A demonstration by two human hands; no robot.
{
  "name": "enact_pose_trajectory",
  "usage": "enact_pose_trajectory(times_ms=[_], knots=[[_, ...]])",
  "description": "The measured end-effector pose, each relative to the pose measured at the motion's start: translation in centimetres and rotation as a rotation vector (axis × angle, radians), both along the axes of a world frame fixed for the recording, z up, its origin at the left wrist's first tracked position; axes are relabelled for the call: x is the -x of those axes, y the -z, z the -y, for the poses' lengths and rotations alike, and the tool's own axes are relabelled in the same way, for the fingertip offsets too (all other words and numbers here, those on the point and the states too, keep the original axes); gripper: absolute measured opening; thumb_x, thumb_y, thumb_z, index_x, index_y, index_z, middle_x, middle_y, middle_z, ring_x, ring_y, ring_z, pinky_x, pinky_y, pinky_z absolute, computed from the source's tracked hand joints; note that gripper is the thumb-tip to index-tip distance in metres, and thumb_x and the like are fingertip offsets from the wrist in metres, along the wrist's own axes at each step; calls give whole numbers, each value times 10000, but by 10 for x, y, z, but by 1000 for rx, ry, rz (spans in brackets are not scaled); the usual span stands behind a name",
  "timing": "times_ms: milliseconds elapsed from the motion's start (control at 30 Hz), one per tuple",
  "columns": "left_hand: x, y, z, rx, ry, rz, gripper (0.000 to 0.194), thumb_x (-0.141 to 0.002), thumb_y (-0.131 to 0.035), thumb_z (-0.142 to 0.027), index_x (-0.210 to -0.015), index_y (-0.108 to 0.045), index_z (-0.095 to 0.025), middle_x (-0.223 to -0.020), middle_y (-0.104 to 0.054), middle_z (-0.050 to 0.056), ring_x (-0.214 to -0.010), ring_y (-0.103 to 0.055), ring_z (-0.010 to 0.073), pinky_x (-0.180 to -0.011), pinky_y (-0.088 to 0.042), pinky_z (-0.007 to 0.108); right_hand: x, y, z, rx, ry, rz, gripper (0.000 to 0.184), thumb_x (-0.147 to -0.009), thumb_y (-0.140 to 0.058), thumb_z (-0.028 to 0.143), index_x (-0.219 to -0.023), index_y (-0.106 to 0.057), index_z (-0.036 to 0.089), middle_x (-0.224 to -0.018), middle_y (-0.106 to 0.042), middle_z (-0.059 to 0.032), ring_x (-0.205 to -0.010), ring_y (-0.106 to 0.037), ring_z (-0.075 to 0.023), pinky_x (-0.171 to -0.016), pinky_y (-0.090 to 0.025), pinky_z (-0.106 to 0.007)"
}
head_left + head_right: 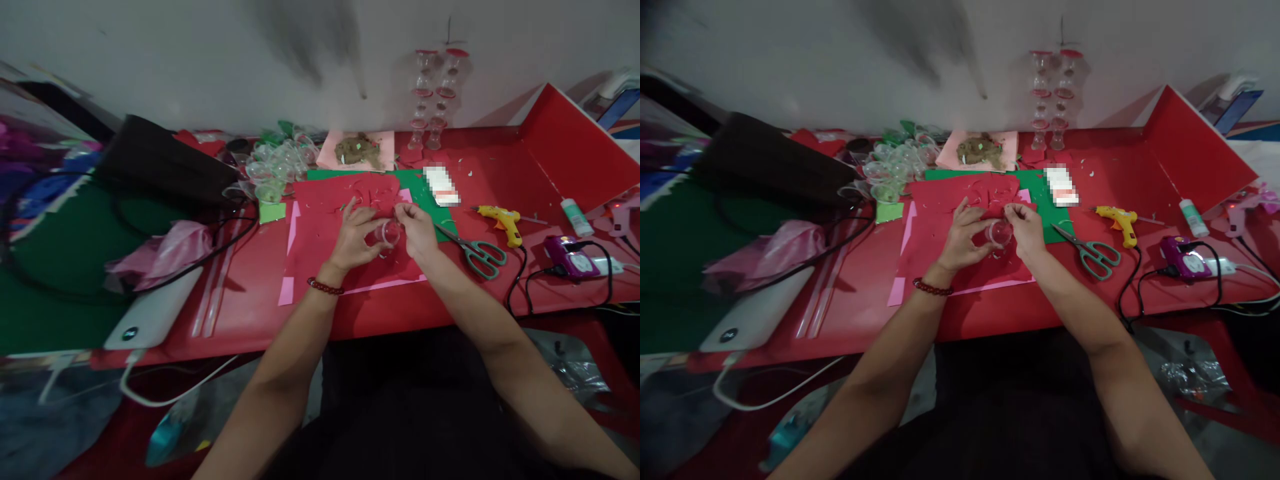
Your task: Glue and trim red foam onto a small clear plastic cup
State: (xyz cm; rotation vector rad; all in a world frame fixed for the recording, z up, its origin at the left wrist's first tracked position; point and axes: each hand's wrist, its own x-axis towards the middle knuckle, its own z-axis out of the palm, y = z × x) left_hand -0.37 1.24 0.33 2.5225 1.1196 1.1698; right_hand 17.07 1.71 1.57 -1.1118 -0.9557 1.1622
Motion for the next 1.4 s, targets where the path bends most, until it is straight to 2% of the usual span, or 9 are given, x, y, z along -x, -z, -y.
enact_pose_trajectory(times_ms=[200,367,467,533,600,700,1000,1233,1400], knots=[[6,-2,-1,-39,-66,48,656,-810,-646,-830,-1169,-786,-299,-1104,-735,66,-1143,-678,298,-1288,-268,653,-17,0,-10,-22,97,40,320,-873,-722,525,-832,-633,221,-704,-593,43,-604,-502,-97,-630,-456,-255],[9,-3,-1,-44,-135,39,656,-808,-658,-824,-1165,-784,-289,-1056,-715,59,-1136,-671,294,-1282,-278,646,-22,-3,-9,-105,63,307,334,-1005,-577,468,-777,-622,229,-630,-588,23,-578,-557,-140,-646,-485,-299],[8,-3,-2,-46,-162,34,647,-802,-684,-803,-1173,-783,-282,-1064,-711,57,-1127,-670,289,-1275,-292,640,-23,-6,-8,-199,48,547,161,-916,-654,276,-763,-647,228,-738,-671,-9,-737,-631,-180,-785,-520,-347],[7,-2,-3,-43,-175,41,630,-804,-691,-789,-1160,-785,-278,-1068,-715,61,-1130,-668,294,-1270,-293,651,-23,-9,-7,-240,19,601,66,-848,-676,222,-782,-678,227,-824,-719,-22,-817,-648,-192,-830,-522,-359],[7,-1,-4,-44,-177,46,593,-810,-702,-765,-1141,-788,-280,-1081,-723,65,-1136,-668,300,-1267,-288,665,-21,-13,-4,-261,-68,545,44,-837,-692,265,-837,-710,226,-866,-747,-26,-831,-662,-192,-813,-530,-348],[7,1,-5,-55,-169,35,531,-816,-723,-720,-1127,-786,-293,-1108,-731,62,-1139,-670,300,-1265,-289,674,-16,-18,1,-289,-172,436,167,-785,-781,346,-888,-739,222,-897,-767,-27,-835,-678,-188,-794,-540,-333],[-3,1,4,-63,-109,43,515,-863,-692,-663,-1193,-756,-273,-1190,-731,81,-1184,-668,301,-1278,-277,660,-13,-14,6,-226,-88,269,100,-764,-739,322,-773,-721,223,-794,-722,-1,-778,-644,-174,-817,-531,-351],[-15,0,13,-88,-180,27,368,-866,-726,-487,-1173,-771,-289,-1169,-762,64,-1162,-691,296,-1293,-244,682,-9,-6,7,-94,-50,145,216,-779,-729,412,-774,-628,221,-730,-626,20,-725,-571,-151,-743,-486,-308],[-24,-1,15,-102,-236,-8,300,-882,-707,-430,-1145,-787,-312,-1123,-769,34,-1133,-702,257,-1299,-288,635,-5,-2,7,-19,-32,6,341,-806,-754,526,-773,-586,230,-705,-591,36,-675,-520,-128,-694,-463,-270]])
